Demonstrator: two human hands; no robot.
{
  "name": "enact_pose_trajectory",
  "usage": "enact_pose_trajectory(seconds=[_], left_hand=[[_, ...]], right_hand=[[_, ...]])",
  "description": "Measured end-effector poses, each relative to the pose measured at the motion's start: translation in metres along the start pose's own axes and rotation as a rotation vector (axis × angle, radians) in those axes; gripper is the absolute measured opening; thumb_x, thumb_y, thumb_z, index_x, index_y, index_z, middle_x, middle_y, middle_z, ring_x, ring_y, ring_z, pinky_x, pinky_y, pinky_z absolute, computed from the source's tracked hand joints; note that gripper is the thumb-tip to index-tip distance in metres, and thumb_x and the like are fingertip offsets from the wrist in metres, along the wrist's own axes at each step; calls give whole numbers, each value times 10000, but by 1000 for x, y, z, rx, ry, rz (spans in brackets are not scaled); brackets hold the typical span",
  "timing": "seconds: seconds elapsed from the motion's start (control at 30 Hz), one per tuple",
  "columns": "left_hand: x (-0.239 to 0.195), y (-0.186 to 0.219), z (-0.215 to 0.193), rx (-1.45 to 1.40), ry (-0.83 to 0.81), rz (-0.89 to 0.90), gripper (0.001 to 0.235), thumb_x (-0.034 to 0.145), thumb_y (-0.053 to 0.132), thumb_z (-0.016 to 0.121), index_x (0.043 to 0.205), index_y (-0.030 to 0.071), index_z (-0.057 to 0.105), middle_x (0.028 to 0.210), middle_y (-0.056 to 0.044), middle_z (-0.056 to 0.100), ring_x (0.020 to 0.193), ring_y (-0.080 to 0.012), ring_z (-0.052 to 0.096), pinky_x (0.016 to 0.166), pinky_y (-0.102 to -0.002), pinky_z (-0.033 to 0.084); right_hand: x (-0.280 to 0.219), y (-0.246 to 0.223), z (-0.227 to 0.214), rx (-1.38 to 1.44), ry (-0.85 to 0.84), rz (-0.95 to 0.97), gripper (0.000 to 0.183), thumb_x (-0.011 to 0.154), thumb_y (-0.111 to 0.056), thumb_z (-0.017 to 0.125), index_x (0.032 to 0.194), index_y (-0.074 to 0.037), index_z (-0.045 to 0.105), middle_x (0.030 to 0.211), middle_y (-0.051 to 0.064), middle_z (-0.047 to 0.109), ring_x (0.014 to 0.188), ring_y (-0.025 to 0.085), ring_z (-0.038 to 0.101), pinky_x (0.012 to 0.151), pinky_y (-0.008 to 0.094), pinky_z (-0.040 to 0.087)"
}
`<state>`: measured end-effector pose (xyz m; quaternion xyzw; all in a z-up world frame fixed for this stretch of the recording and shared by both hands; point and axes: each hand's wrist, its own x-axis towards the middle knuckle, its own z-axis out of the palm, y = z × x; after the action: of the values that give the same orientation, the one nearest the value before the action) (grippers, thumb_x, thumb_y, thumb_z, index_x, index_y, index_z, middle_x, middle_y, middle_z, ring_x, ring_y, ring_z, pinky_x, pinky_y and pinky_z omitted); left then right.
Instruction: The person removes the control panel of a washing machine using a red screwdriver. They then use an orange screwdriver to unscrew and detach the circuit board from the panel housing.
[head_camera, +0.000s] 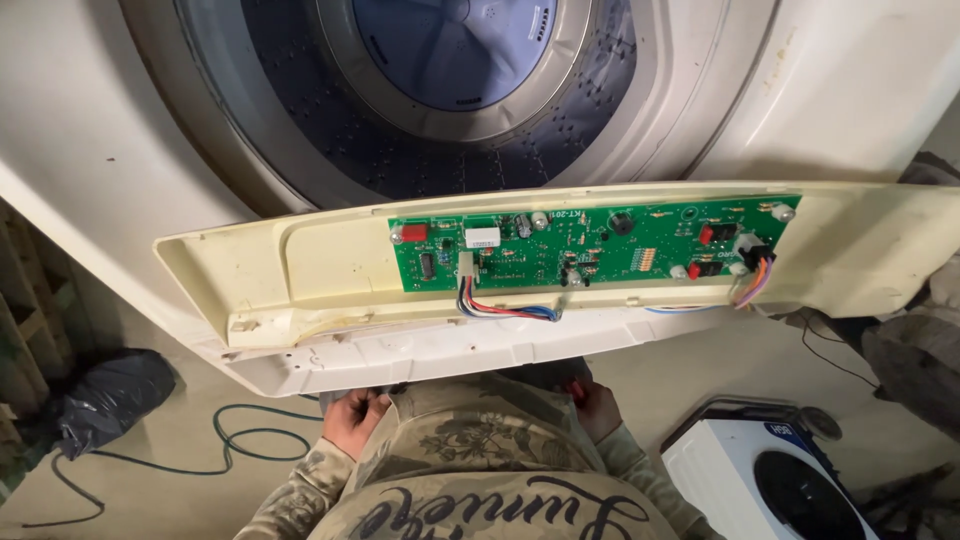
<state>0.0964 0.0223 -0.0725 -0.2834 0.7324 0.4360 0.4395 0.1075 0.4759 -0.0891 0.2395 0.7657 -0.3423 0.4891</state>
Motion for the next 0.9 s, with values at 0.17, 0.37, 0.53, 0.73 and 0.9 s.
enact_pose_trajectory(seconds=[0.17, 0.37, 0.53, 0.73, 0.9], left_hand=[[1, 6, 2, 14, -36, 36, 327, 906, 286, 694, 720, 28, 618, 572, -139, 536, 531, -241, 485, 536, -401, 437], [-1, 29, 4, -57, -8, 23, 287, 877, 290, 702, 760, 42, 616, 575, -123, 596, 505, -214, 545, 537, -382, 479], [-4, 24, 11, -100, 11, -34, 306, 869, 300, 719, 731, 44, 623, 547, -134, 589, 491, -223, 526, 513, -390, 471], [-5, 23, 12, -107, 19, -49, 320, 867, 299, 723, 707, 44, 614, 525, -129, 563, 467, -218, 499, 498, -386, 461], [-5, 19, 12, -143, 25, -26, 337, 868, 297, 724, 694, 39, 595, 528, -122, 556, 477, -205, 490, 499, -382, 461]], right_hand=[[4, 23, 1, 9, -21, -31, 395, 837, -413, 739, 962, -40, 764, 776, 199, 744, 677, 335, 714, 624, 410, 559], [6, 16, -11, 18, -19, -94, 386, 804, -393, 751, 1006, -67, 797, 882, 166, 794, 792, 300, 777, 682, 393, 591], [7, 4, -20, -2, -15, -71, 387, 798, -375, 761, 988, -38, 781, 860, 179, 788, 774, 285, 775, 674, 392, 583], [7, -6, -26, -30, -15, -51, 400, 793, -371, 764, 960, -7, 751, 818, 202, 768, 731, 284, 765, 646, 399, 563], [12, 2, -24, -54, -12, -85, 408, 793, -376, 763, 939, 4, 734, 801, 216, 750, 725, 301, 758, 640, 408, 558]])
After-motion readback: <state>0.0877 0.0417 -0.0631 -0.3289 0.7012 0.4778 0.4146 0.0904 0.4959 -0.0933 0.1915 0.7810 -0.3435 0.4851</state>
